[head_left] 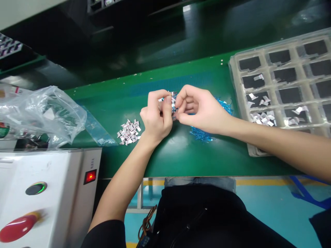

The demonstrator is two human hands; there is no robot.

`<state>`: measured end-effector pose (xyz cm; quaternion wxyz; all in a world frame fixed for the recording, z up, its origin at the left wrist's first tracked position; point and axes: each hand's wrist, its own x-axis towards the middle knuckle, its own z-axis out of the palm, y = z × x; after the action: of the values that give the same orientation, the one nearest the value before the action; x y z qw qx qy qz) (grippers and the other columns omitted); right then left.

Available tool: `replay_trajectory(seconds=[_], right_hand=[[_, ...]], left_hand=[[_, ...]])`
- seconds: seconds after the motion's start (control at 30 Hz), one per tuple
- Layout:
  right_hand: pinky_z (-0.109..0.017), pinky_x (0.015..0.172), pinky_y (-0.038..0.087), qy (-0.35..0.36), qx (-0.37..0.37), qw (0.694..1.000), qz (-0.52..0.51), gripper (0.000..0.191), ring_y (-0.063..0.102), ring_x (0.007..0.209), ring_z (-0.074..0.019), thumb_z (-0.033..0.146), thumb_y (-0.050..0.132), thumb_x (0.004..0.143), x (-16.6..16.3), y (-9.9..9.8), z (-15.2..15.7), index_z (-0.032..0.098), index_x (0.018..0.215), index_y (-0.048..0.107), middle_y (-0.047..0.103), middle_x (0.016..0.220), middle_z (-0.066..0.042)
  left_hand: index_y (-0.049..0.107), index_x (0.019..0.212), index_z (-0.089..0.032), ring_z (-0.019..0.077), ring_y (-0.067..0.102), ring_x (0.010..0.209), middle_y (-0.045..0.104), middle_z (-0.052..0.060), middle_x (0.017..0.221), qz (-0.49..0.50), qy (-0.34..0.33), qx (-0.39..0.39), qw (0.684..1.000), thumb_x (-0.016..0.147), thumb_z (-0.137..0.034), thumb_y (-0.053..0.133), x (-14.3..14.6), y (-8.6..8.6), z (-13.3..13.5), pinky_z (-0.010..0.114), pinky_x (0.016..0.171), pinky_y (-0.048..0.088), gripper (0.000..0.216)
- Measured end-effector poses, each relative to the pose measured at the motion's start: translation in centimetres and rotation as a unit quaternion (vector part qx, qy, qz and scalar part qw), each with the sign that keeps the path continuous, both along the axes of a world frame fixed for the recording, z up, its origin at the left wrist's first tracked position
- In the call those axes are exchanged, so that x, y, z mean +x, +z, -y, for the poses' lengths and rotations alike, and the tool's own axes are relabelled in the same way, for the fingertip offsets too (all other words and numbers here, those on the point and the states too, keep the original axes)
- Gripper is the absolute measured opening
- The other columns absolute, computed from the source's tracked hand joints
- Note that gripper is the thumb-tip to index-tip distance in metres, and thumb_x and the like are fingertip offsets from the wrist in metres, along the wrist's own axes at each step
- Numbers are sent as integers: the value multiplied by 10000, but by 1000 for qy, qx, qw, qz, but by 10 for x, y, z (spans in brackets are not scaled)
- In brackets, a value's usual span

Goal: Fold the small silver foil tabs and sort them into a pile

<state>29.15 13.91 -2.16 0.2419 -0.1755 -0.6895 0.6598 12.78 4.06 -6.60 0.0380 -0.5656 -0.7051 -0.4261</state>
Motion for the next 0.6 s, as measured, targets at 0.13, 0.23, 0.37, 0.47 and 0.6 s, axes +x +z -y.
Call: replay_trajectory(seconds=[0.13,0.23,0.37,0.47,0.6], right_hand=[[-354,748,647,-17,36,999,0,348,703,800,-190,112,830,788,1,0,2,269,898,539,676,830,19],[-319,713,612,-14,63,998,5,355,679,779,-166,99,816,787,1,1,2,263,896,520,658,821,33],[-283,682,574,-3,71,997,6,362,663,757,-143,54,779,777,0,2,1,255,892,500,639,793,48],[-267,644,541,-5,71,997,8,377,656,753,-138,18,763,758,-1,3,0,253,883,496,631,790,45],[-261,638,538,-5,70,997,10,381,653,754,-140,8,755,755,-1,1,0,250,884,491,634,800,40]], left_hand=[[609,1264,-275,121,679,632,765,31,1046,-5,14,2,1000,1223,-606,332,4,7,0,302,598,470,433],[605,1223,-292,118,645,613,773,29,1088,25,-14,32,999,1216,-608,398,2,7,-2,324,608,481,378],[636,1200,-264,113,705,698,770,23,1054,52,-60,85,993,1184,-642,520,-5,0,-5,318,636,486,396],[636,1220,-232,116,755,802,777,20,1047,61,-76,82,992,1173,-665,545,-8,-3,-6,291,647,494,444],[641,1215,-230,134,785,875,784,34,1109,63,-76,75,992,1170,-678,537,-6,-1,-4,290,648,517,463]])
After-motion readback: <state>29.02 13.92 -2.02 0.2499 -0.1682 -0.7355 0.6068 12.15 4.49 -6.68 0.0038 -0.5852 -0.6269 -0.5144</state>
